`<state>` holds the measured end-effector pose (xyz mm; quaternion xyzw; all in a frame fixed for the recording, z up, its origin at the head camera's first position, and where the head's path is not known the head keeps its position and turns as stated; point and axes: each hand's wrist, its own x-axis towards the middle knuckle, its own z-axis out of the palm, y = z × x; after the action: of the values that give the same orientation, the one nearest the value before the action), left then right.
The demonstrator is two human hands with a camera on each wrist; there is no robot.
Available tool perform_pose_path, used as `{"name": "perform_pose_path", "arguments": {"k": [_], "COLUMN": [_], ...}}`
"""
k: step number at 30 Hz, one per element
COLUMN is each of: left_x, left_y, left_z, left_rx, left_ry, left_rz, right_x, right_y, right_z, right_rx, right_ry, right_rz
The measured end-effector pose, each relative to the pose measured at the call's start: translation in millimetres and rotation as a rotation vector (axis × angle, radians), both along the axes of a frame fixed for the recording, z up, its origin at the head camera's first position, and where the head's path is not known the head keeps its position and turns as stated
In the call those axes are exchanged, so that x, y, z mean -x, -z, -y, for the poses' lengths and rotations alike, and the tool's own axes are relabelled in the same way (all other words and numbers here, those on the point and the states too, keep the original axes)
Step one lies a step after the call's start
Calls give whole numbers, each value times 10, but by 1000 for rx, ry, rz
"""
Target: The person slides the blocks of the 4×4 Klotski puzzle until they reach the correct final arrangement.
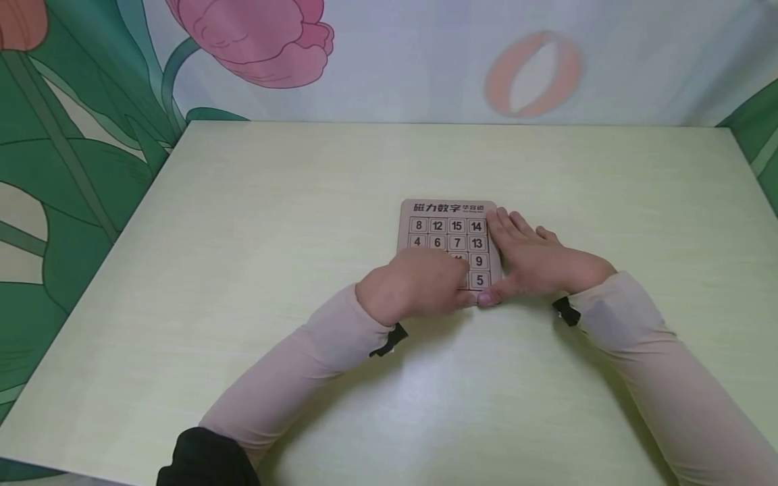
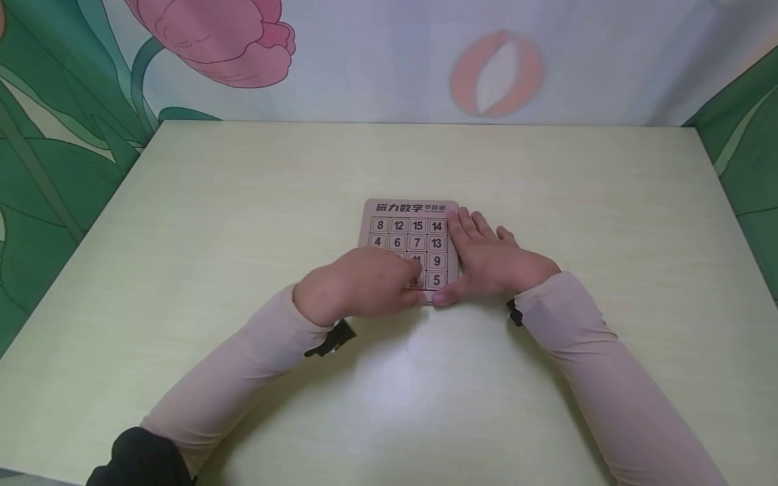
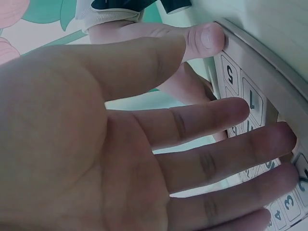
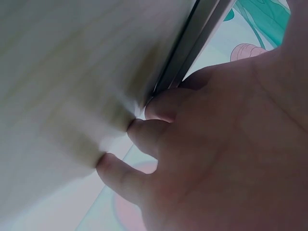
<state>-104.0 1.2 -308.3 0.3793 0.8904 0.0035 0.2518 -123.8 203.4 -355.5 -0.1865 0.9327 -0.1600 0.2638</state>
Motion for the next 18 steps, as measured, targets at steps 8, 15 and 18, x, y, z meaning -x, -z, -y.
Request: {"name": "perform_pose_path", "arguments": {"k": [8,15,18], "left_x": [-11,-22,-17], "left_y": [7,5,12], "left_z": [-10,-21,-29], "left_rx": [-36,-59,-67], "left_ry": [28,41,42], "left_rz": [7,0,0], "right_x": [6,15,18], "right_y": [-1,11,15], "right_z": [3,-1,-7], "right_rx": [-7,-10,-9], "right_ry": [-1,-14,-12], "right_rz": [5,-8,-9]}}
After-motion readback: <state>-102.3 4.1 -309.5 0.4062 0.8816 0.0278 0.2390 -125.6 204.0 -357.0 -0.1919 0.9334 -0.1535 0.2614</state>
